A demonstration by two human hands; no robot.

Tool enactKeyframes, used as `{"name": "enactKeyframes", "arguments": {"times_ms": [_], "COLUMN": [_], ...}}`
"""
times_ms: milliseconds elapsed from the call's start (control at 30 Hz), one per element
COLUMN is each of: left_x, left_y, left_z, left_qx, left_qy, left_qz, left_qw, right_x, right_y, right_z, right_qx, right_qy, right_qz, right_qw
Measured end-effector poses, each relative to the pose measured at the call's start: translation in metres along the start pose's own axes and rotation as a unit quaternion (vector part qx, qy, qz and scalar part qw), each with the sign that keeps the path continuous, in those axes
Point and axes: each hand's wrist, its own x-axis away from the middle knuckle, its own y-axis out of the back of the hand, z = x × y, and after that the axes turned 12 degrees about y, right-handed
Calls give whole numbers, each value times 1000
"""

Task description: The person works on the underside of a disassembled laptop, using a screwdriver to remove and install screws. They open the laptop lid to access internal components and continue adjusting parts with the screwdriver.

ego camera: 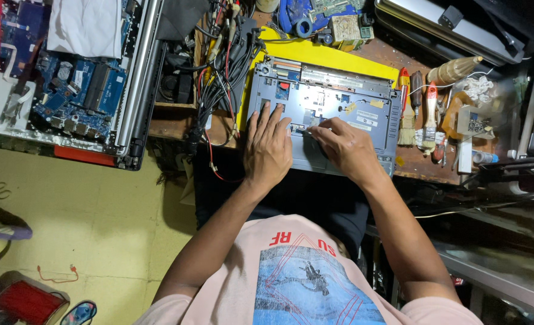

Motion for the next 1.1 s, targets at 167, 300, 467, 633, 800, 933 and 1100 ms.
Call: {"name": "enactKeyframes", "arguments": {"times_ms": [167, 300, 467, 633, 800, 933, 1100], "left_x": [0, 1, 0, 0, 1, 0, 0], "left_y": [2, 2, 4, 2, 1, 3, 4], "left_z": [-2, -1, -3, -1, -1, -2, -3], "left_qx": [-2, -1, 1, -3, -4, -2, 3], "left_qy": [8, 12, 16, 9, 8, 11, 14], "left_qz": [15, 20, 23, 19, 12, 18, 17], "left_qw": [1000, 1000, 1000, 1000, 1000, 1000, 1000], "right_x": [-6, -3, -2, 3, 7, 3, 0], "right_y": [9, -1, -6, -19, -26, -22, -17], "right_z": [6, 1, 1, -4, -10, -8, -6], "right_qx": [22, 12, -3, -70, -110, -136, -163], "right_qy": [10, 35, 35, 5, -10, -19, -21], "right_qz": [9, -32, -49, -64, -90, -85, -82], "right_qw": [1000, 999, 998, 995, 990, 987, 983]}}
